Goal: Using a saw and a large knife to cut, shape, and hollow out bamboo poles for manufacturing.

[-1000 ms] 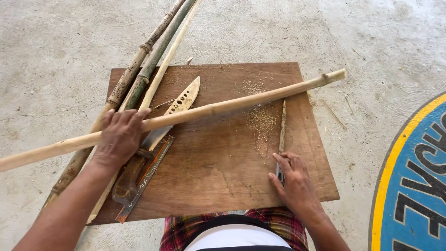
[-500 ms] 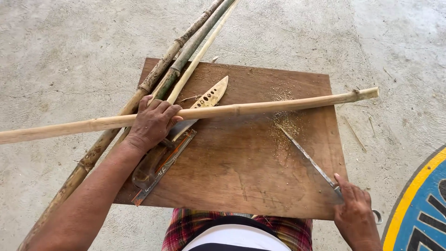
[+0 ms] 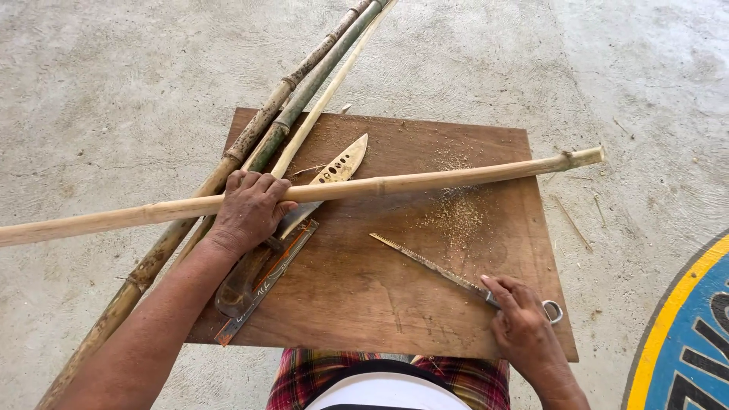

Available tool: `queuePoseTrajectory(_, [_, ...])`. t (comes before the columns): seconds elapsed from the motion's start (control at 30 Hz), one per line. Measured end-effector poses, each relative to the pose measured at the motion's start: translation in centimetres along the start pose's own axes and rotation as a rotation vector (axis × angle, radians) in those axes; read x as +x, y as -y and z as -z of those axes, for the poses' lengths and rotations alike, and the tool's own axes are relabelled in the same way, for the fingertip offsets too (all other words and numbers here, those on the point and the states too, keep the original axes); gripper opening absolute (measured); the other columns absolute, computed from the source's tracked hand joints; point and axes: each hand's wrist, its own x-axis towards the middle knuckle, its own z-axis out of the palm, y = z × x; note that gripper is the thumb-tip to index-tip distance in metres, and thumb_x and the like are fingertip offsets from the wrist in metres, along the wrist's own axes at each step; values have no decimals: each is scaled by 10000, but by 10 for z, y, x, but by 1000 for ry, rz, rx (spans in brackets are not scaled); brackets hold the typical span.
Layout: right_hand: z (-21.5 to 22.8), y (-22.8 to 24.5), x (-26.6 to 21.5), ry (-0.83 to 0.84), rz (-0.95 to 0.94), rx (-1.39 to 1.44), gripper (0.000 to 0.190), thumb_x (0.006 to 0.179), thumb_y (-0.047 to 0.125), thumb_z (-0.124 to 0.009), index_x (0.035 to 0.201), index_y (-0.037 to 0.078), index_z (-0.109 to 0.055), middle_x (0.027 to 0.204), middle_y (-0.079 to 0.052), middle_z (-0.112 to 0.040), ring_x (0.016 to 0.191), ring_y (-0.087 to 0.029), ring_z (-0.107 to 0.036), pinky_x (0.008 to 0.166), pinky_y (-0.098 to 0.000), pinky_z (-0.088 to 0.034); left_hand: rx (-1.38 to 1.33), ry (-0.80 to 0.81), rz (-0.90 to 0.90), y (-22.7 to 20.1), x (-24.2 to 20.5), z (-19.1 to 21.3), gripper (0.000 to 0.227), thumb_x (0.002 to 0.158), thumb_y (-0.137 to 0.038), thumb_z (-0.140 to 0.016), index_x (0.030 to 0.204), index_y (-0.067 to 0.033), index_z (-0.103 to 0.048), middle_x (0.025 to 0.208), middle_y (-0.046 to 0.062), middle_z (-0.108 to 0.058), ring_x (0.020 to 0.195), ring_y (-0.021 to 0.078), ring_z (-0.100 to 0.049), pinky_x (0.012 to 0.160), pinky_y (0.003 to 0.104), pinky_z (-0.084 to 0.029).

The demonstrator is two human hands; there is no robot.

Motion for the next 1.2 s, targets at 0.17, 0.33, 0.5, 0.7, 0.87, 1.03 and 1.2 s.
queuePoseTrajectory(0.17, [0,25,19,-55,113,31,594,852,20,-622,1424,141,-517,1399,-192,-537,1262,-345,-566,1008,-455,-554,14,-25,13,-2,-5,-1,436,958,-487,-606,1281,-197,-637,1129,36,-624,1141,228,-558,1078,452,-343])
queuePoseTrajectory(0.33, [-2,41,85,-199,383,23,465,949,130,-660,1397,153,-541,1393,-163,-544,1321,-330,-527,1116,-464,-495,20,-70,25,4,-22,11,499,895,-438,-698,1323,-197,-610,1181,50,-556,1167,260,-524,1082,449,-349])
queuePoseTrajectory(0.5, [10,97,175,-200,527,-90,666,904,285,-740,1476,74,-471,1490,-202,-473,1385,-369,-449,1181,-475,-387,42,-132,169,0,-63,39,471,919,-295,-698,1332,-125,-546,1241,108,-528,1163,285,-538,1053,437,-445])
queuePoseTrajectory(0.7, [-35,120,237,71,387,-379,697,858,443,-774,1453,194,-509,1241,-86,-614,1193,-269,-566,1129,-506,-365,53,427,561,-22,-134,54,302,1028,-297,-524,1254,-100,-489,1202,154,-524,1153,292,-541,1038,447,-482])
queuePoseTrajectory(0.87, [-56,111,245,2,394,-309,580,876,521,-767,1314,180,-602,1126,-77,-648,1076,-252,-602,999,-450,-425,38,464,585,-20,-168,35,385,1029,-202,-448,1403,-121,-408,1261,150,-532,1137,312,-572,1007,452,-505])
queuePoseTrajectory(1.03, [-57,107,242,-123,446,-267,500,816,410,-806,1238,198,-641,1117,-49,-665,1095,-260,-608,980,-444,-414,3,362,540,-9,-167,18,517,960,-124,-506,1463,-116,-388,1270,149,-545,1149,336,-585,1006,452,-513])
queuePoseTrajectory(1.2, [-59,105,240,-173,472,-205,499,810,411,-809,1223,183,-645,1124,-56,-663,1094,-256,-610,973,-447,-401,-27,399,599,-1,-171,11,497,994,-233,-507,1475,-146,-417,1242,113,-560,1175,284,-622,1020,428,-559])
